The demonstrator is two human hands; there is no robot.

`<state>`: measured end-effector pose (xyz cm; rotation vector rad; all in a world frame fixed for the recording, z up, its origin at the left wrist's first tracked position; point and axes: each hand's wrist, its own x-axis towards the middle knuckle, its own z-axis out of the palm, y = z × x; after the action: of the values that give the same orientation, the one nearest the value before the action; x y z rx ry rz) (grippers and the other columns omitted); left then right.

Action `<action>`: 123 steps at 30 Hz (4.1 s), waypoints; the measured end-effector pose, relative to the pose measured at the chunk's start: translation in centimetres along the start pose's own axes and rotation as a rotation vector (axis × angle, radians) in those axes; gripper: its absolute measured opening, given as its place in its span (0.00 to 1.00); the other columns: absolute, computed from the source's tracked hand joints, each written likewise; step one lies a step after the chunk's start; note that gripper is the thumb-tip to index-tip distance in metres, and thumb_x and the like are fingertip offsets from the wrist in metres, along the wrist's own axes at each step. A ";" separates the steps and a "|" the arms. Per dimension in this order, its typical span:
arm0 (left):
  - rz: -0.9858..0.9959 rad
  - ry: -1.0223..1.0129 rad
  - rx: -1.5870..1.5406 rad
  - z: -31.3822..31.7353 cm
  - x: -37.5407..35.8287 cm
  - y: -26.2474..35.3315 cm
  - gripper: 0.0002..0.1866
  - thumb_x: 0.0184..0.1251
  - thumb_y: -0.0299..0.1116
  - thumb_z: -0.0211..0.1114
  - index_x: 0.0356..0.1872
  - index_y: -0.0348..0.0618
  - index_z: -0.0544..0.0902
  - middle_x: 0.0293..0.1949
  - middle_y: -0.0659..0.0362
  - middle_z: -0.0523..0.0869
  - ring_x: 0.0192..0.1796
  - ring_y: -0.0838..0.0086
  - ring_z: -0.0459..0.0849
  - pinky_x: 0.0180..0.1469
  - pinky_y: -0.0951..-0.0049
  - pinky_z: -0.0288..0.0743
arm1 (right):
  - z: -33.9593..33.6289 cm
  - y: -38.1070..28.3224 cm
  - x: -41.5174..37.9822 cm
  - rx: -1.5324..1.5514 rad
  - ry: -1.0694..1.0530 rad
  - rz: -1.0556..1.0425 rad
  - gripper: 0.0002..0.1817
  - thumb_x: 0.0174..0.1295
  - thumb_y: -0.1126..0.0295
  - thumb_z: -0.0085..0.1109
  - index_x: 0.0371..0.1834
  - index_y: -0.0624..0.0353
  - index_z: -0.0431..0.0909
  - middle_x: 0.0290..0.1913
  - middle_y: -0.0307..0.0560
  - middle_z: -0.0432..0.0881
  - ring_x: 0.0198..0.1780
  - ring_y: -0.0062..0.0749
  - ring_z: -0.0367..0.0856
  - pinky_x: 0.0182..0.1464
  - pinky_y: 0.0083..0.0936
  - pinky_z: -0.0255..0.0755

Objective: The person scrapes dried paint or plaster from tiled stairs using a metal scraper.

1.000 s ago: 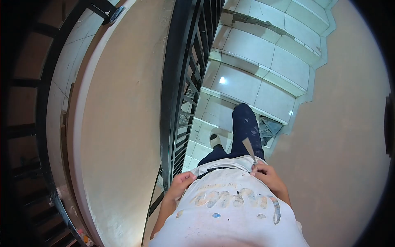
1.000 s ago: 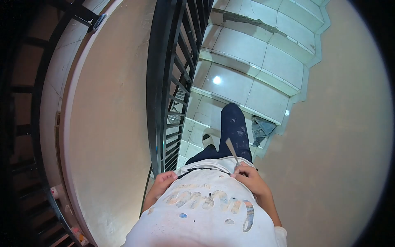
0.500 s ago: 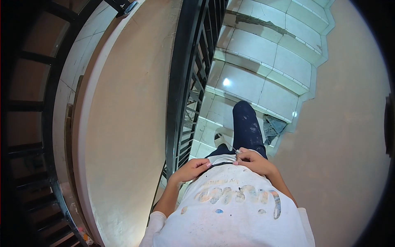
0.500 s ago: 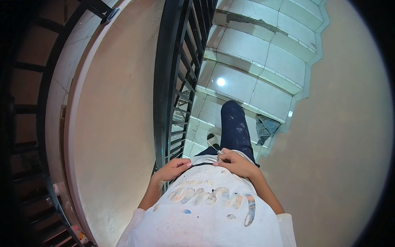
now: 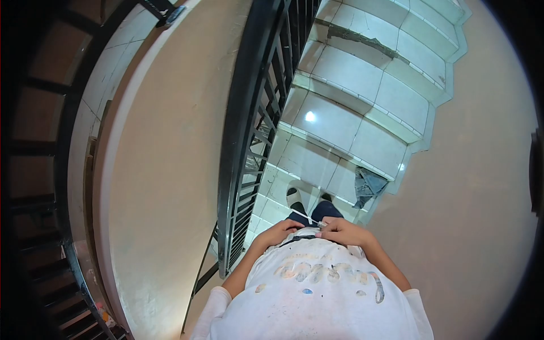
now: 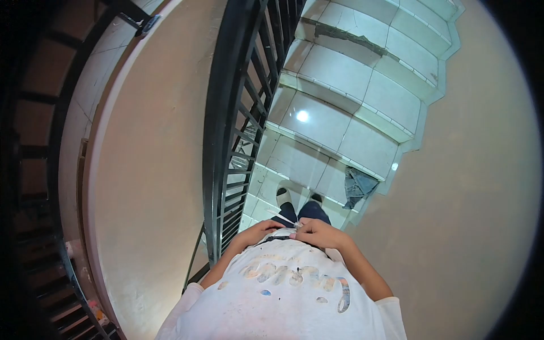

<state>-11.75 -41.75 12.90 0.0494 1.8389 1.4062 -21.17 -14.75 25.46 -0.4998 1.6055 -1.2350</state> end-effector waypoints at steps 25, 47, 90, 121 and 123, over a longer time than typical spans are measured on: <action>-0.217 0.189 -0.104 5.0 1.7 2.2 0.09 0.73 0.34 0.62 0.48 0.43 0.83 0.38 0.62 0.83 0.41 0.78 0.79 0.46 0.74 0.73 | 1.5 25.5 -8.3 0.069 0.551 0.384 0.09 0.69 0.63 0.55 0.39 0.56 0.80 0.40 0.56 0.75 0.41 0.52 0.78 0.47 0.39 0.73; -0.004 1.587 0.695 -20.5 5.5 4.5 0.42 0.56 0.34 0.74 0.71 0.42 0.61 0.60 0.44 0.76 0.58 0.51 0.80 0.59 0.59 0.74 | -1.1 40.1 -6.3 0.118 0.861 0.696 0.17 0.69 0.67 0.54 0.59 0.53 0.83 0.44 0.52 0.87 0.46 0.35 0.83 0.54 0.29 0.74; 0.008 1.735 0.860 -14.6 -3.7 -27.9 0.48 0.46 0.63 0.74 0.62 0.34 0.75 0.54 0.39 0.85 0.58 0.44 0.83 0.60 0.53 0.75 | 20.1 50.7 -9.9 -0.742 1.802 0.514 0.15 0.67 0.68 0.58 0.53 0.39 0.87 0.37 0.42 0.80 0.38 0.37 0.81 0.42 0.33 0.75; 0.053 1.721 0.819 -14.7 -3.3 -27.6 0.48 0.44 0.65 0.73 0.61 0.39 0.77 0.55 0.45 0.86 0.59 0.49 0.84 0.60 0.53 0.76 | 49.6 80.3 -6.7 0.090 0.801 0.613 0.21 0.68 0.71 0.49 0.62 0.53 0.83 0.24 0.37 0.76 0.25 0.18 0.67 0.30 0.22 0.66; 0.109 1.699 0.807 -15.5 -3.0 -27.5 0.47 0.44 0.65 0.74 0.61 0.40 0.78 0.55 0.45 0.86 0.59 0.49 0.84 0.60 0.52 0.76 | 49.9 80.8 -5.5 0.102 0.958 0.493 0.20 0.68 0.70 0.51 0.61 0.55 0.84 0.22 0.33 0.68 0.25 0.17 0.66 0.29 0.22 0.64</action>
<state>-7.62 -65.94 -7.18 -0.8907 3.6768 0.4364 44.39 -2.29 -42.27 0.6406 2.2320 -1.2111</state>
